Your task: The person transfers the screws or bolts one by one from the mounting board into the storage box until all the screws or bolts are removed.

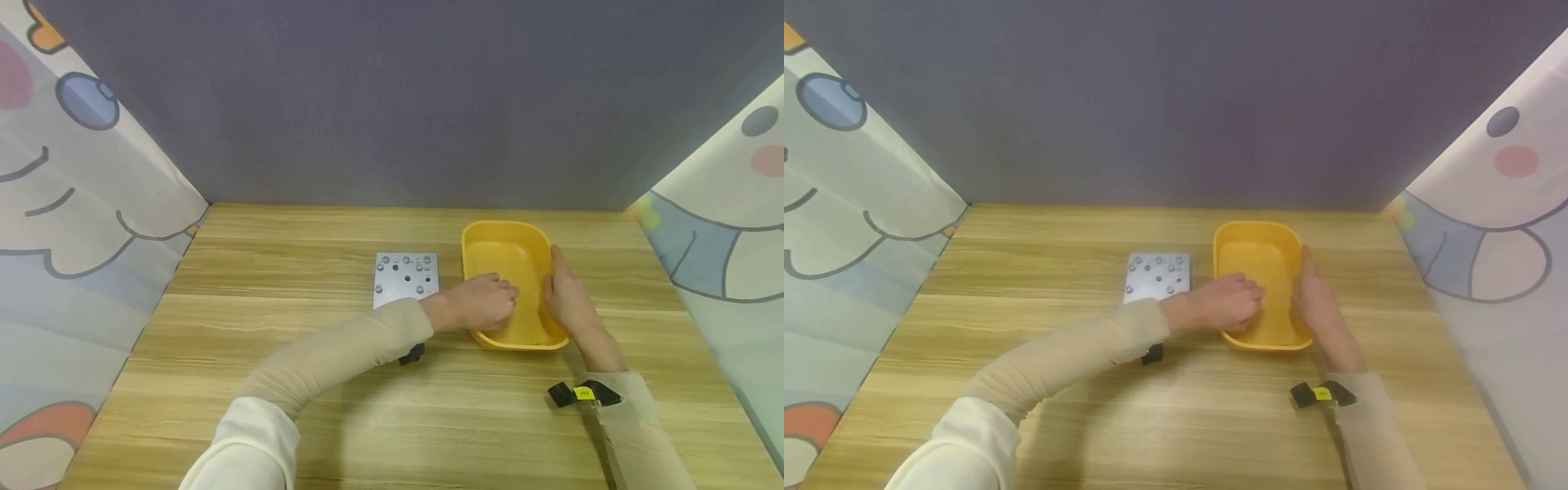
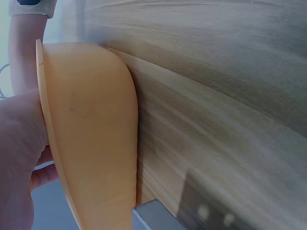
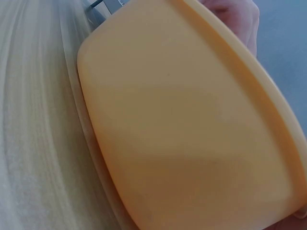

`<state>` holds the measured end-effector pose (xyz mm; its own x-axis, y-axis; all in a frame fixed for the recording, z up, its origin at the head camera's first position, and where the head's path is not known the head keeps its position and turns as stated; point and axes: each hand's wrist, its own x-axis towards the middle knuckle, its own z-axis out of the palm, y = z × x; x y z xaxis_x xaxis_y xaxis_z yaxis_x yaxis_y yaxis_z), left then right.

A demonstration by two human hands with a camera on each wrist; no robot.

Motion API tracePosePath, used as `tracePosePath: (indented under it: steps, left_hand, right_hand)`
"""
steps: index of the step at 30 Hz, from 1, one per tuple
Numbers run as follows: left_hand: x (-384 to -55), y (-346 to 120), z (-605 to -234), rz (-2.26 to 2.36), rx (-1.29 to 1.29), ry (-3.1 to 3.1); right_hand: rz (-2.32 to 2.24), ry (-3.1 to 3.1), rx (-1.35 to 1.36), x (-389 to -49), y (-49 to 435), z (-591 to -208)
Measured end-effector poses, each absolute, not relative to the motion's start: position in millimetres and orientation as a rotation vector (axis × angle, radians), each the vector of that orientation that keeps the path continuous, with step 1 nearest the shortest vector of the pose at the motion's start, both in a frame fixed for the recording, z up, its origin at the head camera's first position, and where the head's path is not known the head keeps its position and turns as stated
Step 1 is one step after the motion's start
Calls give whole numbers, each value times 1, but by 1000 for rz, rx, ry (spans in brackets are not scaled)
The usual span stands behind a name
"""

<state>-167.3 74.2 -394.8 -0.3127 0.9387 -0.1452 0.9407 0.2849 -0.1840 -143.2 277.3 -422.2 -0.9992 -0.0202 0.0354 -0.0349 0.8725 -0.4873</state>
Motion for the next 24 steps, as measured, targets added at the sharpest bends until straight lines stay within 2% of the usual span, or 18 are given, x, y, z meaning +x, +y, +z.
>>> tracePosePath:
  steps: [24]
  left_hand:
    - [-165,74,-401,-318,1835,2536]
  right_hand:
    - [780,-3009,56,-142,276,-421]
